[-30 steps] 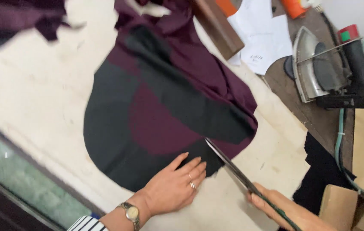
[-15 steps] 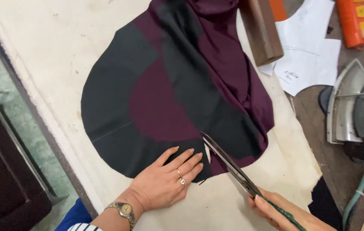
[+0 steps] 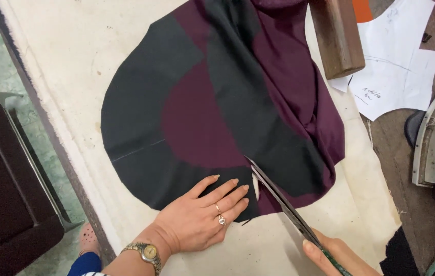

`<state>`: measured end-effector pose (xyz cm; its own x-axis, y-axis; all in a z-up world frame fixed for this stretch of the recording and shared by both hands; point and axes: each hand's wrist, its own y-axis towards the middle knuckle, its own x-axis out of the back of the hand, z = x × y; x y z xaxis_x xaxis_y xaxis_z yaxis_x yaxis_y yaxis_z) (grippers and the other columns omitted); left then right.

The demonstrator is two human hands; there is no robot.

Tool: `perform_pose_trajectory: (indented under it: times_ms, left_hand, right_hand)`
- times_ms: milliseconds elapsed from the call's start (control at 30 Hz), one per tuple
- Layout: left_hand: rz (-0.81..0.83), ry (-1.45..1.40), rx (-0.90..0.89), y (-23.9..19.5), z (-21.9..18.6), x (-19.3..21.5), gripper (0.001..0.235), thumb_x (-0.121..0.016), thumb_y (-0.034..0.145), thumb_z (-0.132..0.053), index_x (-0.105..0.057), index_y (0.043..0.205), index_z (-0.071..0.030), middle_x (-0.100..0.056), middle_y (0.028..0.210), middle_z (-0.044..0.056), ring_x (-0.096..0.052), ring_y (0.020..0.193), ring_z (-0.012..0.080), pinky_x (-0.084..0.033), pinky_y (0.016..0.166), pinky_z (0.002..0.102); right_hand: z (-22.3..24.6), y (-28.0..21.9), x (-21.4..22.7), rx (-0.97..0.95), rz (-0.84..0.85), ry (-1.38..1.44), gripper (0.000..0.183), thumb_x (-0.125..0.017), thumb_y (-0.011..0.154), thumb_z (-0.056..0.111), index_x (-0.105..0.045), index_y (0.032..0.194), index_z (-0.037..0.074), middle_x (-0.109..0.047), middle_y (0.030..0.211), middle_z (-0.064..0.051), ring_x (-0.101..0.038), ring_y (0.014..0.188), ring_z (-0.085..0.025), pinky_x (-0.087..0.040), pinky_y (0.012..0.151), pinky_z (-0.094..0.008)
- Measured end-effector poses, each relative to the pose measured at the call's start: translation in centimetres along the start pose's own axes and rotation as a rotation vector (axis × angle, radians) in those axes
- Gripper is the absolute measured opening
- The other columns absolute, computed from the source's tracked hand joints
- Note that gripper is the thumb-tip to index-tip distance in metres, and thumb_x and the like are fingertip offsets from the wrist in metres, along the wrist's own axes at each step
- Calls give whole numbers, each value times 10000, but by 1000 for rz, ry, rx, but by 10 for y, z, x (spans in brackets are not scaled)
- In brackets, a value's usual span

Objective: Cutting out a pattern from fabric using scissors on a workbench

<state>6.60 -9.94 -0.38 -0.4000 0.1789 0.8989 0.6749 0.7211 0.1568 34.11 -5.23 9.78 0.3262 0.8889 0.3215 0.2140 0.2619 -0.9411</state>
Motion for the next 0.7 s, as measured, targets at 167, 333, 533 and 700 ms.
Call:
perform_pose_trajectory:
  times_ms: [167,333,533,700]
  left_hand:
    - [-8,12,0,-1,0,-1,504,-469,938,-302,-472,1376,-52,-442,1460,143,-427,1331,318,-311,1073,505]
    - [-22,-8,-8,-1,0,0,483,-464,938,-282,-484,1359,-44,-454,1447,154,-445,1308,327,-309,1074,513]
    - [-48,70,-17,-3,1,-4,506,-497,922,-321,-497,1360,-67,-454,1452,129,-457,1303,299,-334,1071,498]
    - [-30,65,-17,-2,3,-5,562,-514,906,-366,-469,1384,-74,-458,1446,118,-437,1318,291,-328,1072,493]
  right_hand:
    - [-15,2,5,9,-128,78,386,-554,859,405,-724,1198,476,-825,1041,235,-675,1036,137,-367,993,-56]
    - [-29,6,15,22,-262,158,318,-690,827,306,-926,1039,335,-926,1006,220,-710,1041,139,-368,1049,-36]
    - [15,34,122,209,345,-431,295,-525,981,472,-666,941,216,-438,649,12,-368,558,-109,-398,621,-276]
    - [29,67,169,310,345,-680,318,-550,978,494,-602,891,193,-414,444,23,-354,367,-99,-374,449,-207]
